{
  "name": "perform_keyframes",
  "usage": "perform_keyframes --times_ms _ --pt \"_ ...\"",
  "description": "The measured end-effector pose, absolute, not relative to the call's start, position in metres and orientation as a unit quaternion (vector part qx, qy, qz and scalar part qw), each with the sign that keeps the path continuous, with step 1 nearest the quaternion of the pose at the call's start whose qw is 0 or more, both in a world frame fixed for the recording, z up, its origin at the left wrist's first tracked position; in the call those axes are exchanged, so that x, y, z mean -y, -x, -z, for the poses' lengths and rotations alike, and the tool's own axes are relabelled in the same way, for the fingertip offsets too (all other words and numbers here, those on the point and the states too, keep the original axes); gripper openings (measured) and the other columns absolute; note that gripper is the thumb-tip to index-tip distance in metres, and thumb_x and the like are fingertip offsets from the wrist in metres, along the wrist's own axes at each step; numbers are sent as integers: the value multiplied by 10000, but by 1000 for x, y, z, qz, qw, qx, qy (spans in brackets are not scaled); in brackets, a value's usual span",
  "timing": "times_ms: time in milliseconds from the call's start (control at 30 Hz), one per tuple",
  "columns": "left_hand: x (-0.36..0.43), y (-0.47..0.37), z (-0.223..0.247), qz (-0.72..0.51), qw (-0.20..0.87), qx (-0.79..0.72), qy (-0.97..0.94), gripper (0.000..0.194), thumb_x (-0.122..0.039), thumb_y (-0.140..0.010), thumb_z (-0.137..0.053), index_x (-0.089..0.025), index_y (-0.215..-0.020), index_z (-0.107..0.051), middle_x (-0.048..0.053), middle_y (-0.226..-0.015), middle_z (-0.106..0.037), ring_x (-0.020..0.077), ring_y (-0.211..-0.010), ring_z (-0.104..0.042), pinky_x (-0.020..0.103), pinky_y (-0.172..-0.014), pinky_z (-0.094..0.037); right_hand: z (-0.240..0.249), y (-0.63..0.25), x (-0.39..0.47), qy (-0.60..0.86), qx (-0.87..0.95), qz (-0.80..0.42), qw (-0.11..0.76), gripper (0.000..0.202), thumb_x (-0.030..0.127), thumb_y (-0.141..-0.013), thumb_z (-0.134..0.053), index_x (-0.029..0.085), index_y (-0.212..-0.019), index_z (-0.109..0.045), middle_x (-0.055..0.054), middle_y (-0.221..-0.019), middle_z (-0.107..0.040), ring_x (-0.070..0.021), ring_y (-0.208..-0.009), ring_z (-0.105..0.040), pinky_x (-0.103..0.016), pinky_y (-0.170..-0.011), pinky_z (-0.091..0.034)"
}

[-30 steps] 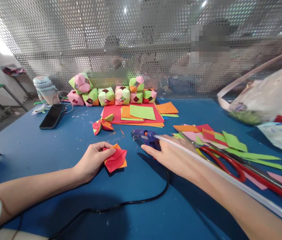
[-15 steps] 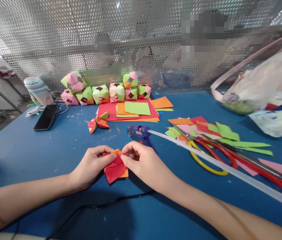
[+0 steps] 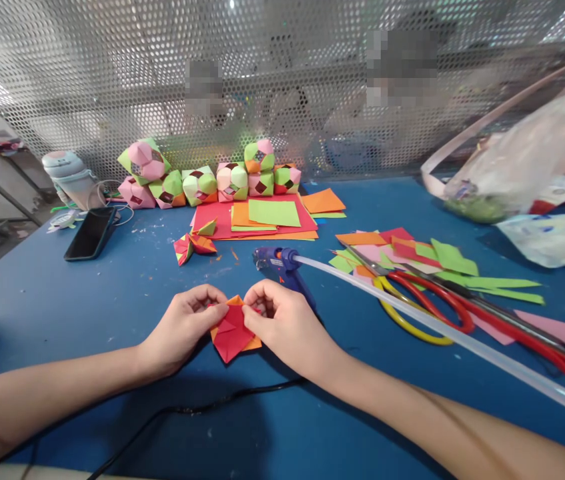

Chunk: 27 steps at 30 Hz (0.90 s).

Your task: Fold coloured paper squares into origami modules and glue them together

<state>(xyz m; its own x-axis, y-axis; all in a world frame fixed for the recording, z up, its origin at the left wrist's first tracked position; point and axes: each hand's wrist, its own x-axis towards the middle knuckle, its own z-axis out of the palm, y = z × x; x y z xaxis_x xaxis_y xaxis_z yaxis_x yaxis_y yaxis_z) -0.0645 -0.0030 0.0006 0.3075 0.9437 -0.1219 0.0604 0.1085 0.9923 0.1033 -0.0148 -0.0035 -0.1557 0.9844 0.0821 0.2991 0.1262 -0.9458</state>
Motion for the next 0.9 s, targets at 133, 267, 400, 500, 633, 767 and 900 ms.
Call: perform_keyframes --times_ms 133,267,400,500,633,767,900 --pt "2 65 1 -380 582 -458 -555 73 -213 -754 -562 -144 -734 -577 -37 -648 -536 75 -603 -461 183 -562 -360 4 -102 17 495 628 -424 426 69 245 -763 -556 188 -789 -527 12 -688 -547 -114 -625 -526 -228 -564 -465" --pt "1 65 -1 -383 602 -455 -533 74 -216 -733 -579 -145 -713 -575 -38 -623 -546 78 -577 -474 187 -553 -365 4 -104 18 475 690 -354 415 39 210 -811 -515 200 -819 -551 3 -729 -567 -116 -648 -540 -234 -604 -473" --pt "0 65 -1 -385 625 -443 -515 76 -215 -730 -586 -144 -709 -571 -33 -638 -564 79 -581 -492 192 -562 -374 3 -109 17 411 772 -254 413 140 113 -828 -459 201 -819 -568 -9 -780 -580 -118 -714 -555 -243 -675 -464" --pt "0 66 1 -383 635 -438 -507 79 -219 -737 -582 -143 -718 -571 -30 -635 -566 80 -580 -495 194 -560 -373 5 -112 15 371 803 -200 421 190 76 -833 -431 191 -878 -575 -30 -811 -592 -126 -751 -568 -255 -694 -467" --pt "0 66 4 -379 642 -432 -507 83 -220 -748 -577 -139 -731 -570 -28 -625 -558 76 -571 -486 192 -552 -365 8 -113 14 336 837 -135 411 227 63 -841 -401 176 -943 -570 -61 -859 -589 -143 -785 -569 -281 -710 -485" --pt "-1 66 3 -374 648 -431 -505 103 -237 -747 -589 -138 -732 -563 -23 -635 -558 79 -581 -491 196 -560 -376 10 -115 13 326 862 -89 378 263 60 -849 -373 188 -971 -569 -74 -900 -588 -157 -825 -570 -305 -740 -501" --pt "-1 65 0 -365 619 -448 -532 159 -268 -706 -650 -138 -730 -563 -22 -648 -563 82 -591 -497 196 -565 -387 10 -116 15 316 878 -57 355 254 64 -849 -375 178 -955 -576 -83 -891 -589 -172 -829 -572 -317 -741 -509"
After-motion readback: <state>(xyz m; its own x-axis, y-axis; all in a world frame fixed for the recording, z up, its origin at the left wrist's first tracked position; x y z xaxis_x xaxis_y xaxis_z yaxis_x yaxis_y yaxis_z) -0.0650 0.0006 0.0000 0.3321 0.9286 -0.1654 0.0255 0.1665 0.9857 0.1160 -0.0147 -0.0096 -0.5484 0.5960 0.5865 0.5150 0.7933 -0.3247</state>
